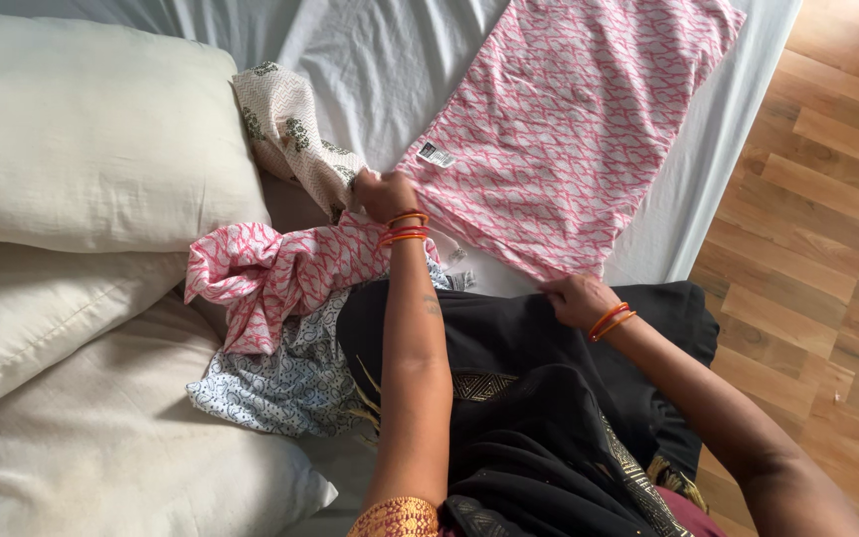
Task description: The person puts a pink patterned pillowcase over a white pillow by hand. They hold the pillowcase open and slide the pillow inside, smoothing the fabric as they go.
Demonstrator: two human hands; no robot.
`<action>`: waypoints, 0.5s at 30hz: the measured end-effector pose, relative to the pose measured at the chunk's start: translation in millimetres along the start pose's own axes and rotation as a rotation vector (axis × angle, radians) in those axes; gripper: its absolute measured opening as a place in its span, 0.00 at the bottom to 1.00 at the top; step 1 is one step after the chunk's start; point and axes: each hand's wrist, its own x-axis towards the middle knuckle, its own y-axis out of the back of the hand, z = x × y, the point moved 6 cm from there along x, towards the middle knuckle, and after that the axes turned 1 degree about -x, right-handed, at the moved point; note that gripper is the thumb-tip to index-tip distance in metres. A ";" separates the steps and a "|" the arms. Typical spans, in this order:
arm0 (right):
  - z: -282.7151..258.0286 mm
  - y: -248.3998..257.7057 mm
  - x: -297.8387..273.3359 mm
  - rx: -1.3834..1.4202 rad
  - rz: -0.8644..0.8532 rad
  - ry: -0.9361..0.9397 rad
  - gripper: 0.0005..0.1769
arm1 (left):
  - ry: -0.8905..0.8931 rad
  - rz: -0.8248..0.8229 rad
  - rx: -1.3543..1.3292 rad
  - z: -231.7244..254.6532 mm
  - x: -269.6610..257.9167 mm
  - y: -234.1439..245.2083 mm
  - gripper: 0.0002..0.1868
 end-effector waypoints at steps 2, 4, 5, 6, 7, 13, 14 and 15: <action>-2.1 14.8 -3.3 0.084 0.180 0.059 0.22 | -0.327 0.051 0.099 34.6 -17.8 7.4 0.20; 2.2 34.0 -0.7 0.072 0.378 0.109 0.28 | -0.507 -0.156 0.145 57.2 -36.0 -4.9 0.16; 6.4 38.1 5.0 0.024 0.402 0.097 0.33 | -0.607 -0.226 0.118 63.9 -48.9 -8.5 0.18; 11.8 41.2 12.7 -0.026 0.424 0.088 0.39 | -0.703 -0.294 0.091 68.7 -61.1 -14.6 0.19; 16.6 39.6 19.6 -0.076 0.446 0.079 0.45 | -0.653 -0.581 0.168 62.2 -73.1 -36.4 0.13; 55.5 -49.0 77.8 -0.164 0.236 -0.044 0.41 | -0.851 -1.041 0.547 13.4 -142.4 -87.2 0.17; 55.9 -54.9 82.7 -0.174 0.258 -0.020 0.40 | -0.874 -0.953 0.586 11.0 -142.2 -89.0 0.15; 57.0 -57.9 86.2 -0.176 0.251 -0.015 0.39 | -0.829 -0.961 0.580 12.6 -139.7 -91.6 0.16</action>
